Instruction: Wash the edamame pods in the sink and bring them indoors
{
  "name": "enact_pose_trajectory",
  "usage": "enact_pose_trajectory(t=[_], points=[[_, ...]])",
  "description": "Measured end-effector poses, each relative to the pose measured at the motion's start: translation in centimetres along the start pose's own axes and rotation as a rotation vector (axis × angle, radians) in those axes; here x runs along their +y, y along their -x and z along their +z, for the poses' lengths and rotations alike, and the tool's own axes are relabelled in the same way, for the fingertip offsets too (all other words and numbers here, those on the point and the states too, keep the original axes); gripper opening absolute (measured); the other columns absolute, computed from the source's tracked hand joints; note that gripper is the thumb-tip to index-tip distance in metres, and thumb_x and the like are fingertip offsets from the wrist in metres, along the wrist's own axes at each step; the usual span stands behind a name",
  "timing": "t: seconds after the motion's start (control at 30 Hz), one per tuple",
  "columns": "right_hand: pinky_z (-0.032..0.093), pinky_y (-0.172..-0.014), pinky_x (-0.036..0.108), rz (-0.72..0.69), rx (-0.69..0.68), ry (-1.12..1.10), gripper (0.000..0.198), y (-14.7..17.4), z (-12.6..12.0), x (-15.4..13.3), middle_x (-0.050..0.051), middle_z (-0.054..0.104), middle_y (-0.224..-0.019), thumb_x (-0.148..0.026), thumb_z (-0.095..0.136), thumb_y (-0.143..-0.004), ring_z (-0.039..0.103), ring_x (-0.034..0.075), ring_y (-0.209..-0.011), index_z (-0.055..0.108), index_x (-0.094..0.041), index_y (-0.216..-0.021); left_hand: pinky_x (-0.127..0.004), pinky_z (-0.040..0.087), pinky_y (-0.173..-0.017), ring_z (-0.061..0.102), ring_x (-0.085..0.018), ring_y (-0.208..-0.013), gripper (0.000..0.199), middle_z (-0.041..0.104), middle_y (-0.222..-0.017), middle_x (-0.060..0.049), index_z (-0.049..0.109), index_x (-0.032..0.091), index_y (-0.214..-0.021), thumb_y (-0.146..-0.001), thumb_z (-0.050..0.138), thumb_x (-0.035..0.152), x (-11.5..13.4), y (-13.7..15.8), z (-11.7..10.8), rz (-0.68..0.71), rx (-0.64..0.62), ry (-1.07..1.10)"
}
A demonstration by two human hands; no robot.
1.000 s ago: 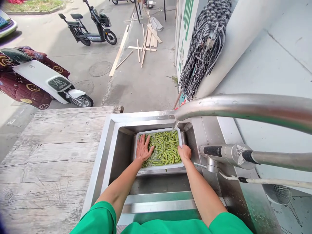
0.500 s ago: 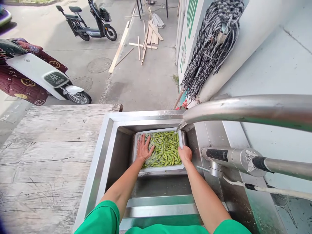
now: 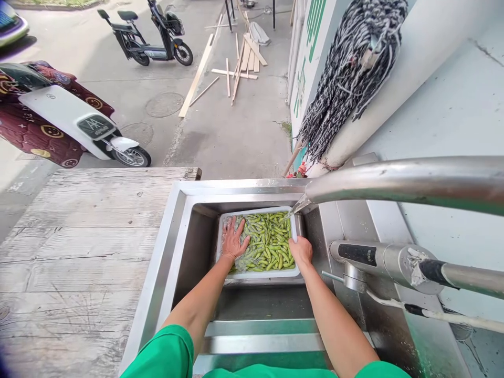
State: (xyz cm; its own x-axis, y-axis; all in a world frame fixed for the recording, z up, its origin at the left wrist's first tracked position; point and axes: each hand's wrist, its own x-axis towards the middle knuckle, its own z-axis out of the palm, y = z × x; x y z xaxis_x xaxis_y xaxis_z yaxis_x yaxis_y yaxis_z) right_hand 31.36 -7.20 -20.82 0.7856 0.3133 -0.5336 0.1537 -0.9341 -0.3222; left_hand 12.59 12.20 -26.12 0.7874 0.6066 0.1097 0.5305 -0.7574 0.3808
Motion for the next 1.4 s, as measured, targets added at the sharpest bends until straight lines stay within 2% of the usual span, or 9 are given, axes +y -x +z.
enact_pose_trajectory(t=[0.5, 0.83, 1.4], points=[[0.031, -0.052, 0.023, -0.029, -0.034, -0.001, 0.031, 0.2, -0.3, -0.3, 0.008, 0.067, -0.074, -0.035, 0.045, -0.078, 0.059, 0.018, -0.067, 0.069, -0.015, -0.076, -0.054, 0.007, -0.111, 0.006, -0.032, -0.139, 0.066, 0.009, -0.154, -0.006, 0.032, 0.024, -0.141, -0.081, 0.051, 0.042, -0.5, 0.2, 0.0, 0.019, 0.000, -0.008], [0.029, -0.051, 0.022, -0.064, -0.028, -0.027, 0.028, 0.9, -0.8, -1.0, 0.006, 0.063, -0.066, -0.033, 0.045, -0.077, 0.054, 0.015, -0.059, 0.067, -0.015, -0.071, -0.052, 0.007, -0.111, 0.005, -0.031, -0.140, 0.064, 0.007, -0.154, -0.006, 0.032, 0.023, -0.141, -0.082, 0.048, 0.042, -0.9, 0.3, 0.0, 0.030, -0.007, -0.027], [0.027, -0.046, 0.020, -0.126, -0.006, -0.184, 0.029, 1.4, -0.4, -1.4, 0.000, 0.051, -0.051, -0.035, 0.044, -0.072, 0.046, 0.012, -0.051, 0.062, -0.015, -0.061, -0.053, 0.012, -0.111, 0.009, -0.031, -0.139, 0.066, 0.014, -0.153, -0.007, 0.031, 0.023, -0.142, -0.081, 0.050, 0.041, -1.3, 0.3, -0.3, -0.011, -0.012, 0.019]])
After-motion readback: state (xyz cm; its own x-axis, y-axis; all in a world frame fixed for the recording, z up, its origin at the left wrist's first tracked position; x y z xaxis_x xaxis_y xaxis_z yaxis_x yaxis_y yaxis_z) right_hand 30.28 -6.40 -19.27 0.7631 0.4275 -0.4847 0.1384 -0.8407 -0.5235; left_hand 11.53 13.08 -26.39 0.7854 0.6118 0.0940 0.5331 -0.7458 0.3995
